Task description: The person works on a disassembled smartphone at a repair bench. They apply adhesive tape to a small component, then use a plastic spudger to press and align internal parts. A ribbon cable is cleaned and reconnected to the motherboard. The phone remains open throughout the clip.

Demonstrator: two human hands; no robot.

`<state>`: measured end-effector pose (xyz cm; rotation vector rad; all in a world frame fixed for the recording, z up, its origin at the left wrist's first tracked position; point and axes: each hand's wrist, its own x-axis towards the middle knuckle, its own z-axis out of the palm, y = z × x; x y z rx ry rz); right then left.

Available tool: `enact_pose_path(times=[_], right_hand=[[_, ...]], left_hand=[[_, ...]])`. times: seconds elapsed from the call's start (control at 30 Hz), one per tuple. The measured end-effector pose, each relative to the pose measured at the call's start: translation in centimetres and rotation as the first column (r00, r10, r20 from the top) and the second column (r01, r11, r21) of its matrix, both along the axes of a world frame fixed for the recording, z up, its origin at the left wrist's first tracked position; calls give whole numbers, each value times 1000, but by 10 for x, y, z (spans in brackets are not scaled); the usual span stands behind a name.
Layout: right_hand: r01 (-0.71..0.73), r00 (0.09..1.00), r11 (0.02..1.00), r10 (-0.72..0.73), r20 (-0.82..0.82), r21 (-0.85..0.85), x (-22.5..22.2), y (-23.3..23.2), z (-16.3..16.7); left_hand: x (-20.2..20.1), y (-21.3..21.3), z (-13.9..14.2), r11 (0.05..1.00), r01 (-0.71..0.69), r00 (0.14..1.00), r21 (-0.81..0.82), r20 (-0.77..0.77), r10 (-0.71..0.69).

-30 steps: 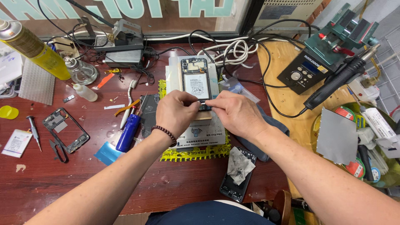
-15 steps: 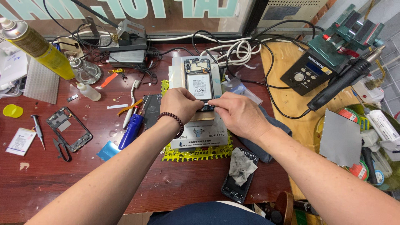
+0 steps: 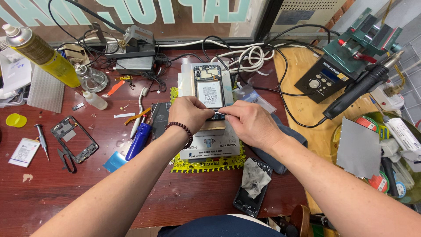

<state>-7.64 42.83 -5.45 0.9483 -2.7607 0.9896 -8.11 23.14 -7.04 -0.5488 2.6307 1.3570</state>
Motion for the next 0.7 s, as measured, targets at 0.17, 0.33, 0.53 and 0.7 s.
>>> enact_pose_path(times=[0.17,0.33,0.53,0.7], right_hand=[[11,1000,1000,-11,-7,7,-1,0,-2],[4,1000,1000,-5,-14,-27,-2,-1,-4],[6,1000,999,-6,-2,-32,-3,0,-5],[27,1000,999,-27,2,-20,-3,-1,-6]], left_hand=[[0,0,-1,1000,-1,1000,-3,-8,1],[0,0,-2,1000,2,1000,-24,-16,-2],[0,0,-1,1000,2,1000,-14,-6,-2],[-1,0,0,1000,14,1000,-28,-6,-14]])
